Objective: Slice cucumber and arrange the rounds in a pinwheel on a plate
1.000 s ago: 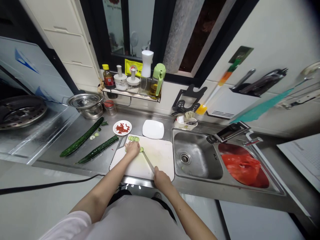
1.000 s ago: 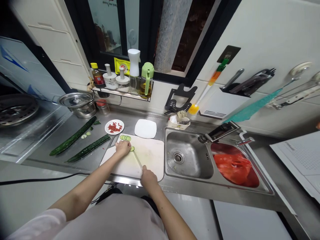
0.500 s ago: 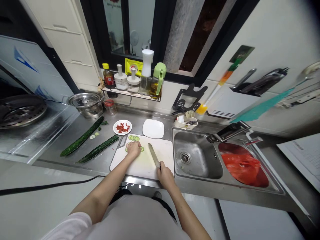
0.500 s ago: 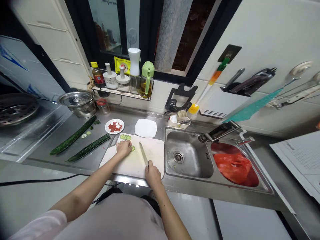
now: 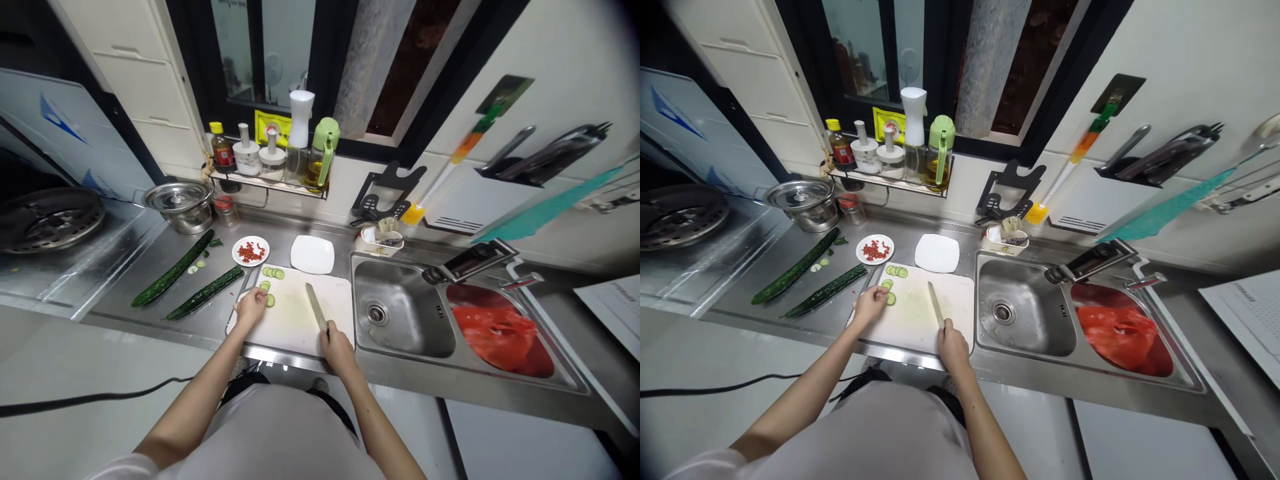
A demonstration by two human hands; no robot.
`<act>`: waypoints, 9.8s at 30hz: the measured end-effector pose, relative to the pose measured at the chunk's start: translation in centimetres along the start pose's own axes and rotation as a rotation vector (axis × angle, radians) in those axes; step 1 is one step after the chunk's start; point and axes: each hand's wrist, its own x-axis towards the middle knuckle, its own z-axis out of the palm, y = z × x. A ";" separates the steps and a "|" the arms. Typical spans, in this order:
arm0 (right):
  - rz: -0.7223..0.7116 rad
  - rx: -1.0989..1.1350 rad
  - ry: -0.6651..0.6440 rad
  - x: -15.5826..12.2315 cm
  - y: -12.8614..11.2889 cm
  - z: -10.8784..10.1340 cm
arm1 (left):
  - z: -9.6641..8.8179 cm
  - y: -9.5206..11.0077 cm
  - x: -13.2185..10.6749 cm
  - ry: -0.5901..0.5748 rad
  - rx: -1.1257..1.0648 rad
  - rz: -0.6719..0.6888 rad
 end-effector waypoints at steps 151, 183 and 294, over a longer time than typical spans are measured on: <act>-0.197 -0.111 -0.189 -0.1 -2.7 -1.5 | 3.6 5.3 2.5 -0.185 0.404 0.120; -0.182 -0.112 -0.189 -0.4 -2.5 -1.2 | 3.7 5.2 3.4 -0.250 0.354 0.121; 0.028 -0.050 -0.085 1.5 -0.1 -1.0 | 2.1 5.3 6.9 0.053 0.483 0.272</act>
